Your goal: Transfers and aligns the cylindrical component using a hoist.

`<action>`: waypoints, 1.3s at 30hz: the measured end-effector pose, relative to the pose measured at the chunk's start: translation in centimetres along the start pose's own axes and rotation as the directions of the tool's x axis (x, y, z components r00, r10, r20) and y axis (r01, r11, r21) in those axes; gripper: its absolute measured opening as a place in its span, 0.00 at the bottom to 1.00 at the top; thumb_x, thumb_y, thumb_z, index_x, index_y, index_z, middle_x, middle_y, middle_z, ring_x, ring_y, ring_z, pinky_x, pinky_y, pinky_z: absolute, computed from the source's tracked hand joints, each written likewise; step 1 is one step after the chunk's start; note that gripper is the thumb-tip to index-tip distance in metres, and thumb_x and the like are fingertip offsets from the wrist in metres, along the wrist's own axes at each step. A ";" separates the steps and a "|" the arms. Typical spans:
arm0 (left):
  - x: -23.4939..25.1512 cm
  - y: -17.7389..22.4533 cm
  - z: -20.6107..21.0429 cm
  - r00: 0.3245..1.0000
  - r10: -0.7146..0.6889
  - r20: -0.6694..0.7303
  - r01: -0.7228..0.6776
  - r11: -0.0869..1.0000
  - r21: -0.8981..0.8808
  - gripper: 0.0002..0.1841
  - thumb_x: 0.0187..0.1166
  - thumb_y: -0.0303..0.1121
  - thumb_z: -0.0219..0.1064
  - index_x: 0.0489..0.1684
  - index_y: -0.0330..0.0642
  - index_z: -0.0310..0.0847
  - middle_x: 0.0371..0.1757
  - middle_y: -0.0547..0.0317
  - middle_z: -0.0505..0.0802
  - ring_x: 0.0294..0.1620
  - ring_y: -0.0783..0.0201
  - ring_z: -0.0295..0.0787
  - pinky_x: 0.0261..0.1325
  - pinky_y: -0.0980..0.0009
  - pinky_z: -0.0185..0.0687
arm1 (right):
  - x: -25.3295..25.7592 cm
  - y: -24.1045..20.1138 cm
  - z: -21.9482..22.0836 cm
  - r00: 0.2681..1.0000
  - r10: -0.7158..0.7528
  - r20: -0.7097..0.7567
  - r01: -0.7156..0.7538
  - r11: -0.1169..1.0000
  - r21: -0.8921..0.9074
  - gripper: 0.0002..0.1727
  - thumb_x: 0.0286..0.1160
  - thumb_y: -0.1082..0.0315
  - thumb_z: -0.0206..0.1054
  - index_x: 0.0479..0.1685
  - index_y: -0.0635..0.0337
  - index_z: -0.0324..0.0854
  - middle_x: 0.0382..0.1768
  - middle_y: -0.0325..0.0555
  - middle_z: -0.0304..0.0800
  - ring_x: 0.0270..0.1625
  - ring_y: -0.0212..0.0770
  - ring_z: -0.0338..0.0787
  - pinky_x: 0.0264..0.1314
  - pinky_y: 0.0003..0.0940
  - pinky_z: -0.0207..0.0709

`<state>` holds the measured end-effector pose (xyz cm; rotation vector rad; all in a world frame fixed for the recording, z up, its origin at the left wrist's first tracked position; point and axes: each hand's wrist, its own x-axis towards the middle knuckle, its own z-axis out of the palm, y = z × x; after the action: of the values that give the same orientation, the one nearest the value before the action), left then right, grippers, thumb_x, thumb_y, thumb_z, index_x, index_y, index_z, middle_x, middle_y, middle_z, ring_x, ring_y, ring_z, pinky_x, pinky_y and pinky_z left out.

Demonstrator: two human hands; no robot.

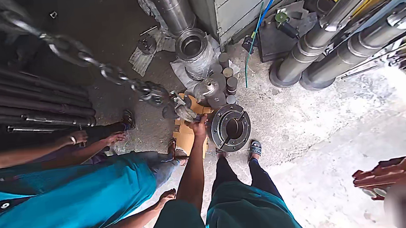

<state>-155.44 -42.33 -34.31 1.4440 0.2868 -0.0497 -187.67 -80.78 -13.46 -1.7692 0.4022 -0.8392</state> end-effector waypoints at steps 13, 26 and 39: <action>-0.6 4.6 0.7 0.880 -0.017 0.475 -0.087 0.977 0.197 0.14 0.68 0.33 0.80 0.48 0.40 0.86 0.45 0.58 0.93 0.50 0.65 0.90 0.61 0.61 0.86 | -2.7 -3.8 5.8 0.995 -0.052 -0.085 0.044 0.994 -0.096 0.30 0.78 0.45 0.71 0.75 0.43 0.71 0.56 0.30 0.92 0.54 0.35 0.94 0.57 0.42 0.91; -3.3 0.1 6.6 0.971 -0.004 0.238 -0.034 0.987 0.158 0.19 0.67 0.24 0.76 0.55 0.28 0.80 0.48 0.47 0.92 0.52 0.61 0.90 0.64 0.60 0.86 | 0.6 -2.1 3.3 0.991 -0.121 -0.066 0.107 0.978 -0.177 0.30 0.77 0.44 0.70 0.72 0.50 0.74 0.56 0.31 0.90 0.56 0.29 0.92 0.59 0.37 0.89; -3.9 -2.8 8.3 0.928 -0.052 0.369 -0.086 0.933 0.348 0.09 0.74 0.28 0.73 0.45 0.31 0.84 0.42 0.49 0.94 0.48 0.60 0.92 0.61 0.58 0.87 | 1.1 -1.5 4.9 0.993 -0.101 -0.057 0.083 0.961 -0.264 0.33 0.78 0.41 0.67 0.76 0.49 0.69 0.57 0.31 0.88 0.56 0.25 0.89 0.59 0.33 0.87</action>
<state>-158.48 -51.37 -35.37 1.7640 -0.0551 -0.3772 -183.67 -77.55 -12.49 -2.0186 0.4981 -0.9505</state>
